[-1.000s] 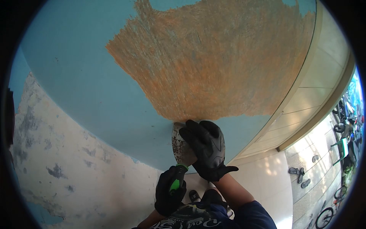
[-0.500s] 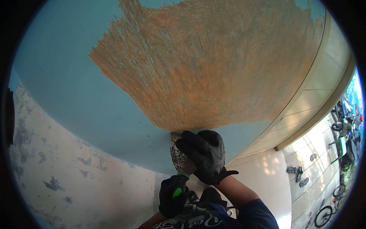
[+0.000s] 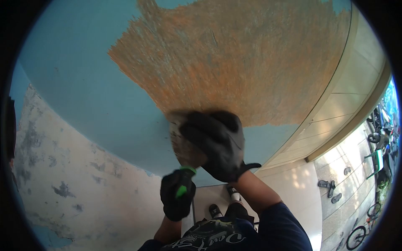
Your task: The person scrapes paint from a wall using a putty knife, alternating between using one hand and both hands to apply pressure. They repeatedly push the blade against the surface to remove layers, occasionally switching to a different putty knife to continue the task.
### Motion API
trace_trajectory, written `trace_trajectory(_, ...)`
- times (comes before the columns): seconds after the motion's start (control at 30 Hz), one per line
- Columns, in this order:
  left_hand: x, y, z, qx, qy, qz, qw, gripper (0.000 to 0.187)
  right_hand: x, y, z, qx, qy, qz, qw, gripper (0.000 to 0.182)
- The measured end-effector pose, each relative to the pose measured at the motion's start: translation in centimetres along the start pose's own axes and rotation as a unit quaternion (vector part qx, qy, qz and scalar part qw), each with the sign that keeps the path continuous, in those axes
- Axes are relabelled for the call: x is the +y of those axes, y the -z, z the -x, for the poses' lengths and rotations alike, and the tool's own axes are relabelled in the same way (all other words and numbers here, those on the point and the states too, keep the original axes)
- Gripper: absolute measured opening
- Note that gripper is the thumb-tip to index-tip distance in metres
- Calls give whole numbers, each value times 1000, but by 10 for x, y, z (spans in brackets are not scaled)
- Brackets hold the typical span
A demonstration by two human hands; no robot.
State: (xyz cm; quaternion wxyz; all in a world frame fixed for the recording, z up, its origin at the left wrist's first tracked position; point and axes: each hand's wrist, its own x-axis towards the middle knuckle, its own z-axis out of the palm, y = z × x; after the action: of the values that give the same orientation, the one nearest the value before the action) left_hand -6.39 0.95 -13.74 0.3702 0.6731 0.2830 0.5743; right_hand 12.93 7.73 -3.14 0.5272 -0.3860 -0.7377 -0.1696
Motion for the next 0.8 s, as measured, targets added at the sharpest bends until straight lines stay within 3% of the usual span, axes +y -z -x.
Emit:
trace_trajectory(0.1,17,6,14,-29,-67,-117,990,56,4,10,50,38,-26,3,999,65)
trace_trajectory(0.13,14,8,29,-28,-67,-115,991,56,2,14,68,54,-165,-8,985,70)
trace_trajectory(0.17,7,10,48,-3,-5,-80,997,53,2,16,83,69,-300,-18,951,75)
trace_trajectory(0.2,-2,13,65,21,57,-45,997,51,2,16,99,68,-299,-16,952,75)
trace_trajectory(0.23,-3,14,70,44,119,-10,992,50,-1,16,109,103,-332,-164,923,80)
trace_trajectory(0.27,-6,15,74,42,120,-9,992,50,-2,16,117,136,-358,-308,871,85)
trace_trajectory(0.3,-7,16,76,55,139,83,985,48,-4,18,122,137,-360,-306,871,85)
trace_trajectory(0.33,-6,16,77,67,157,174,970,47,-9,23,120,70,-311,-215,923,85)
trace_trajectory(0.37,-4,17,76,65,159,174,970,47,-13,26,120,2,-257,-121,959,85)
trace_trajectory(0.4,-2,20,73,48,131,68,988,47,-11,27,121,-39,-201,-28,978,83)
trace_trajectory(0.43,1,22,68,30,99,-40,994,48,-13,30,111,-38,-202,-26,978,83)
trace_trajectory(0.5,5,26,54,12,78,-59,995,49,-22,34,79,-147,-114,59,981,70)
trace_trajectory(0.53,8,27,47,-3,59,-80,995,50,-21,28,76,-111,-91,35,989,57)
trace_trajectory(0.67,19,21,27,-39,36,-61,997,52,-6,9,55,-104,-6,63,993,55)
trace_trajectory(0.77,9,19,26,-19,32,-91,995,52,6,1,51,-101,6,53,993,54)
trace_trajectory(0.8,6,19,29,-10,70,-51,996,54,8,-1,51,-93,7,55,994,54)
